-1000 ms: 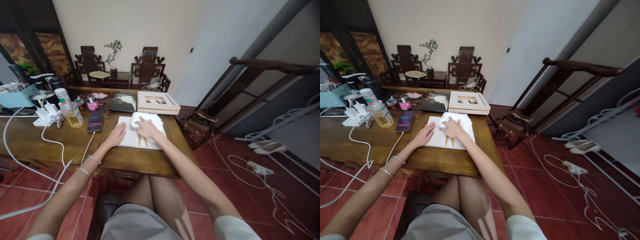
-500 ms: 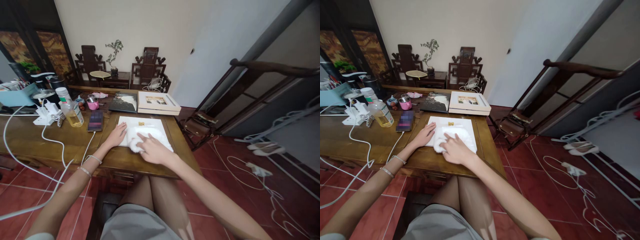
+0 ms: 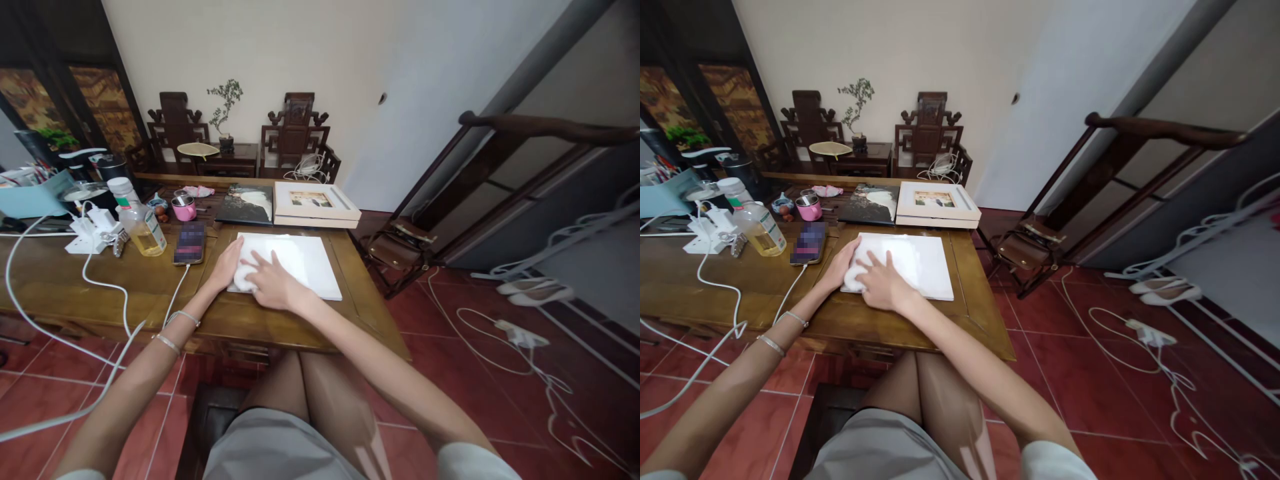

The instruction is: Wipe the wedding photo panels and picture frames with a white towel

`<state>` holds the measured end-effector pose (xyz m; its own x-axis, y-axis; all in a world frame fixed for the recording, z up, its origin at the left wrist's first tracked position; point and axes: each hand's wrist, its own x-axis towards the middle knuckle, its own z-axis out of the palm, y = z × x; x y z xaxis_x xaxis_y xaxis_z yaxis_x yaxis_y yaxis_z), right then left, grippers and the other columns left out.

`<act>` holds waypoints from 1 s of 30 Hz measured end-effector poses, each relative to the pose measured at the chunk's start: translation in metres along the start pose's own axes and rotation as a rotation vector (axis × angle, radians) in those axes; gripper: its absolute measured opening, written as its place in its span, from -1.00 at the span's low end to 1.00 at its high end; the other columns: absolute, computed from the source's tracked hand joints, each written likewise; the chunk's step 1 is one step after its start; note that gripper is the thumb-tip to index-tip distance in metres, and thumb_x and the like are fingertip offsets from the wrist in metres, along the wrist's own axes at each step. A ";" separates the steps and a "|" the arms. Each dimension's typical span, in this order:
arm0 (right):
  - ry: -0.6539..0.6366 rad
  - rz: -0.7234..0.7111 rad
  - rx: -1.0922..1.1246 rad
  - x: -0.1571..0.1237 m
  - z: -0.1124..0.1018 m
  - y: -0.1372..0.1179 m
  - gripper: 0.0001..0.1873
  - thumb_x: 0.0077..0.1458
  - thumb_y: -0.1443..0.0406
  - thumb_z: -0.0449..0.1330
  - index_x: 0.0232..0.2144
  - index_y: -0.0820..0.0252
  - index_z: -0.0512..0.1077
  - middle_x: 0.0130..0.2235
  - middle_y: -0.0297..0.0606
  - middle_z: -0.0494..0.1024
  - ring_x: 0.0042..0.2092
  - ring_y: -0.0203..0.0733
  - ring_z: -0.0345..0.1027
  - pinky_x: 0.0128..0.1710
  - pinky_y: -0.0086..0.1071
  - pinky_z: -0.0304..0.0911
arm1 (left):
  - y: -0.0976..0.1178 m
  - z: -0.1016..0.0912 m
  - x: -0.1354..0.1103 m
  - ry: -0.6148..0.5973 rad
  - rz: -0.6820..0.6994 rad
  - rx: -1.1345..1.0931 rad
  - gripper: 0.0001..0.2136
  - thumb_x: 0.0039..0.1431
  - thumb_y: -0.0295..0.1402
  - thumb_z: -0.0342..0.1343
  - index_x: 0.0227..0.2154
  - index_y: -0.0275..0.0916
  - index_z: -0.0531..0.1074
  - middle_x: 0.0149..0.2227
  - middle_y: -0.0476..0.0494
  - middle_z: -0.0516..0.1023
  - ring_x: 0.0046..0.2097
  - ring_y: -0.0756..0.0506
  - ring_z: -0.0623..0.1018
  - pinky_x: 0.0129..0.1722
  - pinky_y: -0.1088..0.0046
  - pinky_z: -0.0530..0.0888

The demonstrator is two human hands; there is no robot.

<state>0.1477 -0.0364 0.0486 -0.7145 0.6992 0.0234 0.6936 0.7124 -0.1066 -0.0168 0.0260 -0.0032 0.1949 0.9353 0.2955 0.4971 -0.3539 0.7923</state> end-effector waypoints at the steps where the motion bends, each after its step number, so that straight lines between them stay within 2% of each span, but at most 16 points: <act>1: -0.014 -0.076 0.007 -0.010 -0.001 -0.006 -0.60 0.05 0.38 0.04 -0.05 0.25 0.44 0.30 -0.07 0.15 0.34 0.22 -0.24 0.19 0.33 -0.25 | 0.001 0.000 -0.001 0.009 0.006 0.003 -0.47 0.33 -0.15 -0.34 0.17 -0.36 0.26 0.27 -0.21 0.22 0.29 -0.10 0.21 0.30 0.29 0.08; 3: -0.042 -0.161 0.027 -0.031 -0.006 -0.015 -0.63 0.01 0.40 0.07 -0.11 0.24 0.47 0.28 -0.09 0.20 0.34 0.18 -0.21 0.21 0.28 -0.23 | 0.004 0.002 -0.003 -0.008 0.042 0.035 -0.45 0.33 -0.14 -0.35 0.16 -0.40 0.27 0.27 -0.24 0.22 0.29 -0.11 0.21 0.30 0.28 0.07; 5: -0.055 -0.161 0.038 -0.049 -0.012 -0.016 -0.67 0.00 0.41 0.08 -0.15 0.25 0.48 0.23 -0.04 0.28 0.32 0.14 -0.10 0.22 0.19 -0.18 | 0.005 0.005 -0.005 -0.062 0.076 0.083 -0.42 0.33 -0.13 -0.36 0.16 -0.46 0.27 0.26 -0.30 0.22 0.30 -0.12 0.20 0.31 0.28 0.05; 9: -0.015 0.049 -0.022 -0.055 -0.021 0.003 -0.68 0.08 0.37 0.04 -0.13 0.26 0.48 0.17 0.05 0.36 0.15 0.08 0.26 0.15 -0.01 0.04 | 0.003 0.011 -0.006 -0.153 0.088 0.173 -0.42 0.32 -0.13 -0.35 0.14 -0.46 0.30 0.24 -0.35 0.25 0.30 -0.16 0.19 0.32 0.18 -0.02; 12: 0.008 0.236 -0.046 -0.035 -0.022 0.029 -0.63 0.11 0.35 0.01 -0.06 0.24 0.46 0.13 0.02 0.40 0.09 0.10 0.32 0.09 -0.09 0.10 | -0.001 0.012 -0.005 -0.159 0.104 0.210 -0.46 0.32 -0.16 -0.32 0.13 -0.42 0.31 0.23 -0.34 0.26 0.30 -0.17 0.20 0.31 0.13 -0.02; 15: 0.047 0.338 -0.010 0.001 -0.018 0.050 -0.59 0.13 0.34 -0.03 -0.01 0.24 0.43 0.08 0.01 0.45 0.06 0.11 0.34 0.06 -0.11 0.11 | -0.005 0.012 -0.004 -0.154 0.139 0.248 -0.51 0.30 -0.20 -0.25 0.10 -0.39 0.34 0.23 -0.33 0.28 0.29 -0.17 0.22 0.31 0.11 -0.01; 20: 0.120 0.380 0.060 0.065 -0.011 0.057 -0.55 0.15 0.35 -0.11 0.02 0.25 0.39 0.03 0.02 0.49 0.08 0.12 0.31 0.05 -0.07 0.11 | -0.007 0.008 -0.004 -0.165 0.203 0.295 -0.56 0.23 -0.27 -0.11 0.11 -0.33 0.34 0.23 -0.30 0.29 0.28 -0.21 0.24 0.30 0.06 0.03; 23: 0.141 0.371 0.111 0.084 -0.010 0.056 -0.56 0.11 0.36 -0.09 -0.01 0.21 0.41 0.02 -0.06 0.51 0.07 0.09 0.31 0.06 -0.09 0.11 | -0.008 0.006 -0.004 -0.163 0.237 0.309 -0.59 0.22 -0.31 -0.11 0.09 -0.28 0.36 0.21 -0.27 0.32 0.25 -0.21 0.29 0.29 0.05 0.05; 26: 0.137 0.397 0.153 0.076 -0.010 0.068 -0.54 0.11 0.33 -0.08 0.02 0.20 0.41 0.04 -0.08 0.50 0.05 0.08 0.33 0.01 -0.16 0.18 | -0.010 0.007 -0.004 -0.149 0.220 0.312 -0.58 0.22 -0.28 -0.09 0.09 -0.32 0.36 0.21 -0.30 0.32 0.26 -0.21 0.28 0.29 0.08 0.06; 30: 0.145 0.464 0.175 0.031 -0.015 0.104 -0.49 0.11 0.30 -0.09 0.09 0.26 0.36 0.12 -0.10 0.43 0.10 0.05 0.28 0.03 -0.23 0.18 | -0.011 0.008 -0.004 -0.156 0.207 0.297 -0.56 0.22 -0.26 -0.10 0.11 -0.33 0.34 0.23 -0.32 0.28 0.28 -0.19 0.25 0.29 0.11 0.08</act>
<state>0.1995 0.0602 0.0528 -0.3069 0.9492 0.0700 0.9000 0.3133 -0.3031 -0.0165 0.0261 -0.0177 0.4311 0.8397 0.3303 0.6524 -0.5430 0.5287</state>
